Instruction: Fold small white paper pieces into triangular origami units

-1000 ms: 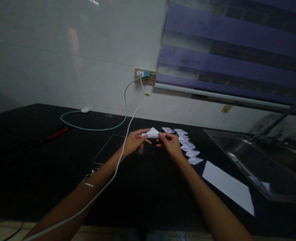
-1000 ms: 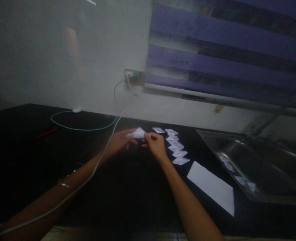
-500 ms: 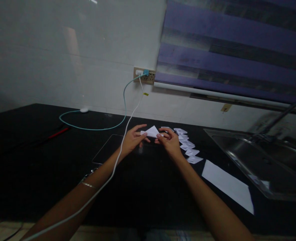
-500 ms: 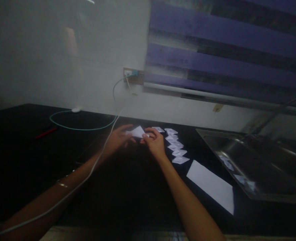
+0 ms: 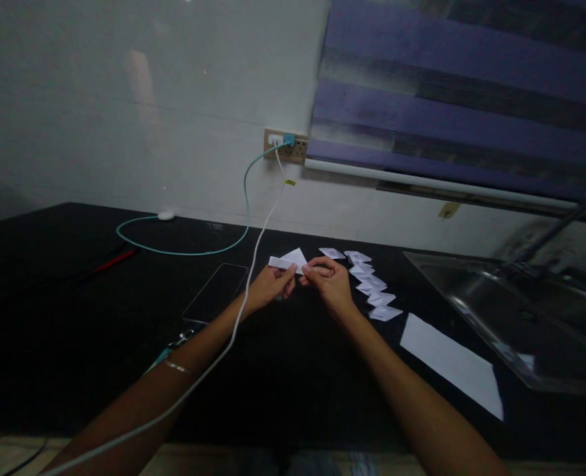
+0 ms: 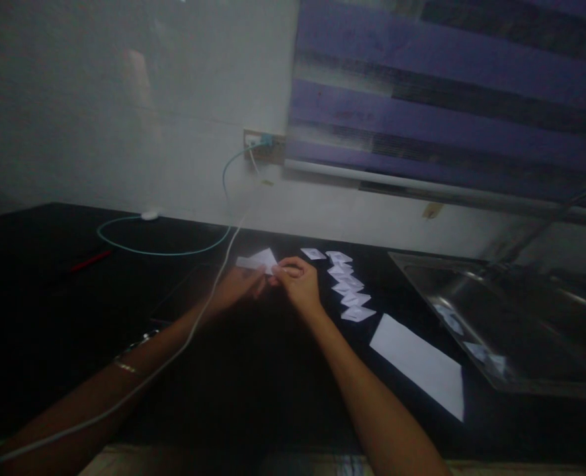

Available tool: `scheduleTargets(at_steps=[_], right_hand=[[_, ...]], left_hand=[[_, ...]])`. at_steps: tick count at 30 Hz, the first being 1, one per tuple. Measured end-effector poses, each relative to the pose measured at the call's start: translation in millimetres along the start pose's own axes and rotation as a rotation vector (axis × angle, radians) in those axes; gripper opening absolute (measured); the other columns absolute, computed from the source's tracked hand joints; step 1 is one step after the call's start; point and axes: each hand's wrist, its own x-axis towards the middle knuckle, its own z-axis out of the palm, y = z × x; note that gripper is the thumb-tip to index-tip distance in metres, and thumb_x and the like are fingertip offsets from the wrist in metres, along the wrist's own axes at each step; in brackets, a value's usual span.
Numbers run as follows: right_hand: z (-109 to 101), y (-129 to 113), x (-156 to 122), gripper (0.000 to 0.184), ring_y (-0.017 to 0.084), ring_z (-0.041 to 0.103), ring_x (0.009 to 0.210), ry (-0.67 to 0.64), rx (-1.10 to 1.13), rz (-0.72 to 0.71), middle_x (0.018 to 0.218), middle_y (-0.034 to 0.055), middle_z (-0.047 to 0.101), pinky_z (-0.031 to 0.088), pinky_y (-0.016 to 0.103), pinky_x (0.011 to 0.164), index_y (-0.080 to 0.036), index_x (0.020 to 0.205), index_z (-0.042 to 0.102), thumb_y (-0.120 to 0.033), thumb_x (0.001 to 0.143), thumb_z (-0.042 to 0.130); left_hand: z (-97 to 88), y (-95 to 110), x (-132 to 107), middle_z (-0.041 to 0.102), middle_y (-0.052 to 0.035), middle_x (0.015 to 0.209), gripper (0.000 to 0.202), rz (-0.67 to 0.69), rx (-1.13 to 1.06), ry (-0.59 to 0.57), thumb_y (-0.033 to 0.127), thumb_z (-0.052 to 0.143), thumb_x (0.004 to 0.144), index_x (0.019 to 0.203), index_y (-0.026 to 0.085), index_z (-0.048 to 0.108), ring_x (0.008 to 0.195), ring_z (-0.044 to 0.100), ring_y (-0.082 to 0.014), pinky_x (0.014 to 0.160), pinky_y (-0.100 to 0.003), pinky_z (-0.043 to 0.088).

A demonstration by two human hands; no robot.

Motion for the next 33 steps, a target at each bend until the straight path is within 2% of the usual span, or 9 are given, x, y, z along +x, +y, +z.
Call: scheduleTargets(at_steps=[4, 7, 13, 18, 21, 26, 33], right_hand=[[3.7, -1.2, -2.5, 0.033, 0.016, 0.066, 0.053, 0.011, 0.003, 0.019, 0.061, 0.0022, 0.069, 0.055, 0.026, 0.056, -0.016, 0.082, 0.061, -0.038, 0.064, 0.079], [5.8, 0.3, -4.0, 0.032, 0.016, 0.067, 0.055, 0.012, 0.016, 0.02, 0.062, 0.0021, 0.07, 0.055, 0.026, 0.058, -0.016, 0.083, 0.061, -0.037, 0.066, 0.078], [7.5, 4.5, -4.0, 0.032, 0.015, 0.067, 0.055, 0.036, 0.031, 0.029, 0.062, 0.0011, 0.069, 0.054, 0.025, 0.057, -0.017, 0.083, 0.06, -0.036, 0.065, 0.078], [7.6, 7.9, -3.3, 0.036, 0.016, 0.067, 0.055, 0.034, 0.032, 0.039, 0.064, 0.0003, 0.068, 0.054, 0.026, 0.057, -0.018, 0.087, 0.058, -0.038, 0.064, 0.078], [8.6, 8.5, -4.2, 0.044, 0.014, 0.066, 0.056, 0.007, 0.062, 0.077, 0.067, -0.0013, 0.068, 0.053, 0.025, 0.058, -0.019, 0.096, 0.056, -0.038, 0.063, 0.079], [11.6, 4.9, -6.2, 0.048, 0.013, 0.064, 0.054, -0.04, 0.04, 0.128, 0.067, -0.0009, 0.069, 0.051, 0.024, 0.056, -0.018, 0.096, 0.056, -0.036, 0.059, 0.081], [11.7, -1.6, -6.5, 0.04, 0.015, 0.064, 0.051, -0.004, -0.037, 0.074, 0.063, 0.0023, 0.07, 0.05, 0.025, 0.053, -0.016, 0.085, 0.059, -0.037, 0.058, 0.081]], left_hand=[[0.6, -1.5, 1.9, 0.044, 0.0005, 0.039, 0.065, -0.09, -0.071, 0.007, 0.064, 0.031, 0.088, 0.047, 0.017, 0.047, 0.037, 0.041, -0.0085, 0.043, -0.021, 0.032], [-0.7, -5.8, 3.3, 0.048, -0.0009, 0.04, 0.068, -0.153, -0.196, 0.0, 0.071, 0.024, 0.086, 0.052, 0.017, 0.047, 0.036, 0.042, -0.0094, 0.04, -0.021, 0.03], [-5.4, -8.0, 4.1, 0.047, -0.0016, 0.039, 0.069, -0.183, -0.326, -0.014, 0.075, 0.021, 0.083, 0.052, 0.019, 0.046, 0.034, 0.041, -0.0102, 0.039, -0.023, 0.029], [-4.0, -10.1, 5.8, 0.039, 0.0007, 0.035, 0.062, -0.167, -0.27, 0.169, 0.068, 0.032, 0.087, 0.046, 0.021, 0.038, 0.031, 0.039, -0.0103, 0.037, -0.023, 0.028], [-2.8, -11.7, 7.1, 0.038, 0.0017, 0.035, 0.053, -0.16, -0.211, 0.23, 0.056, 0.041, 0.09, 0.049, 0.021, 0.042, 0.032, 0.038, -0.0109, 0.037, -0.023, 0.028], [-1.6, -11.7, 6.7, 0.041, 0.0008, 0.036, 0.038, -0.135, -0.185, 0.254, 0.043, 0.049, 0.089, 0.059, 0.019, 0.055, 0.036, 0.045, -0.0141, 0.038, -0.024, 0.027], [-1.4, -9.9, 5.4, 0.034, 0.0041, 0.035, 0.047, -0.103, -0.185, 0.177, 0.052, 0.042, 0.09, 0.057, 0.02, 0.046, 0.032, 0.035, -0.0094, 0.036, -0.021, 0.025]])
